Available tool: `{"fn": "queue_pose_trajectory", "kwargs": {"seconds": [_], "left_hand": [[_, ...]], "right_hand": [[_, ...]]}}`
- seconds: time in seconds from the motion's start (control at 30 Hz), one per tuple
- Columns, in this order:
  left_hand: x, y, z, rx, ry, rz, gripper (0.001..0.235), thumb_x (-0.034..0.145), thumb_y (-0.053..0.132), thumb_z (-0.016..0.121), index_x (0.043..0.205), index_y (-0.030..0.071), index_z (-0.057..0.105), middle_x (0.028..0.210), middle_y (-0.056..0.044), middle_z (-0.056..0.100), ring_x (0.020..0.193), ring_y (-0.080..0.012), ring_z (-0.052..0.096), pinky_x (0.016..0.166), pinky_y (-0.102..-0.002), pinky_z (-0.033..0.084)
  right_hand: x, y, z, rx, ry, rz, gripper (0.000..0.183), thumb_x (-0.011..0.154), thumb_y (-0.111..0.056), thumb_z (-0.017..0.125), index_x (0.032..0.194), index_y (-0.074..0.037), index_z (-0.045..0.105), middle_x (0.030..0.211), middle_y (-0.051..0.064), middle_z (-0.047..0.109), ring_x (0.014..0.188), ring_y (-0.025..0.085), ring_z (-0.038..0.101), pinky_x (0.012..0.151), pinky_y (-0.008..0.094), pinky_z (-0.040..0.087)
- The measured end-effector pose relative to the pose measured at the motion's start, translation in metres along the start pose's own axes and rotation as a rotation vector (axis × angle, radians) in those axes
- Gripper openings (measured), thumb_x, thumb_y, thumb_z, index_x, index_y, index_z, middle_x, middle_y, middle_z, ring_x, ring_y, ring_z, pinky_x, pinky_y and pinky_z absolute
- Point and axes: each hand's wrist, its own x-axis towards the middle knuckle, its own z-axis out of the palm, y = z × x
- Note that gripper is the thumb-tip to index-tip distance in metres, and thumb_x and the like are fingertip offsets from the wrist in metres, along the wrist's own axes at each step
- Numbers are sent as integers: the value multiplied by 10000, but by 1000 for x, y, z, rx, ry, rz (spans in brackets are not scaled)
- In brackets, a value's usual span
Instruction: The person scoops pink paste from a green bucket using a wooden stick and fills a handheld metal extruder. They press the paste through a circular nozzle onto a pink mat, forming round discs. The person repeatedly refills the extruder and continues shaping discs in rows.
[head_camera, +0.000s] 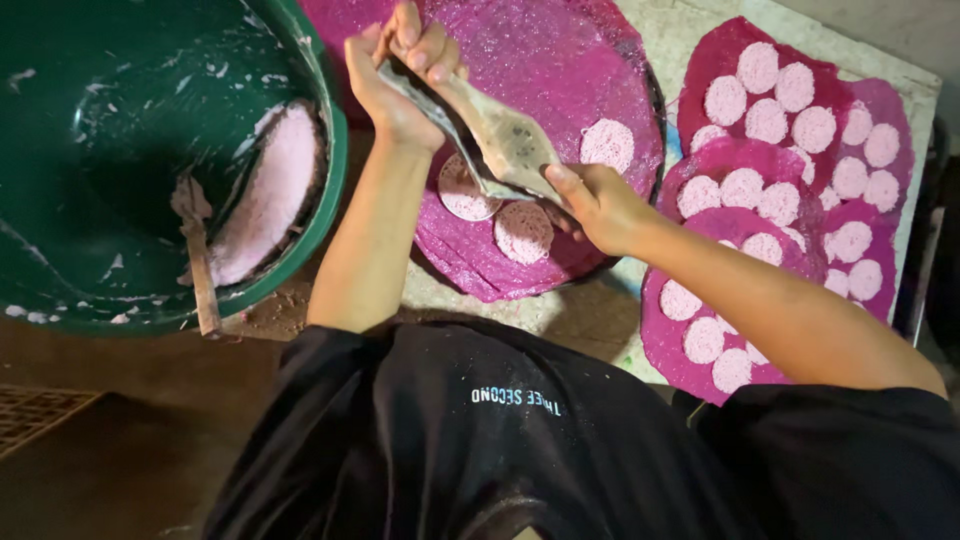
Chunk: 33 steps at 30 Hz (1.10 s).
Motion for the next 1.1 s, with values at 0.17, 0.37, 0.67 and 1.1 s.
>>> {"fn": "queue_pose_trajectory", "kwargs": {"seconds": [0.17,0.37,0.67,1.1], "left_hand": [[-4,-2,8,-45,5,3,278,921,397,400,825,147,474,688,20,456,678,-162,464,704,-354,389],[-19,35,43,331,33,24,484,949,517,432,1118,94,594,1135,-88,608,1063,-223,618,952,-391,482],[-102,9,58,1983,-282,-343,1228,634,184,952,1580,108,173,1519,-196,384,1391,-385,340,1142,-538,261],[-44,-40,30,2007,-454,-298,1169,662,228,954,1579,97,241,1453,-261,460,1368,-454,382,1164,-514,340]], "right_hand": [[8,6,3,-115,65,-33,669,1049,-589,348,965,-3,660,611,49,556,542,145,583,550,321,500],[3,28,29,199,147,-256,678,1026,-648,417,1097,-8,630,705,-1,527,618,134,490,547,320,392],[-56,87,56,989,269,-488,859,796,-832,629,1202,-81,533,961,51,586,868,202,593,734,354,471],[-102,130,58,1155,544,-403,1030,820,-882,514,1339,8,523,985,77,579,834,208,526,764,364,409]]}}
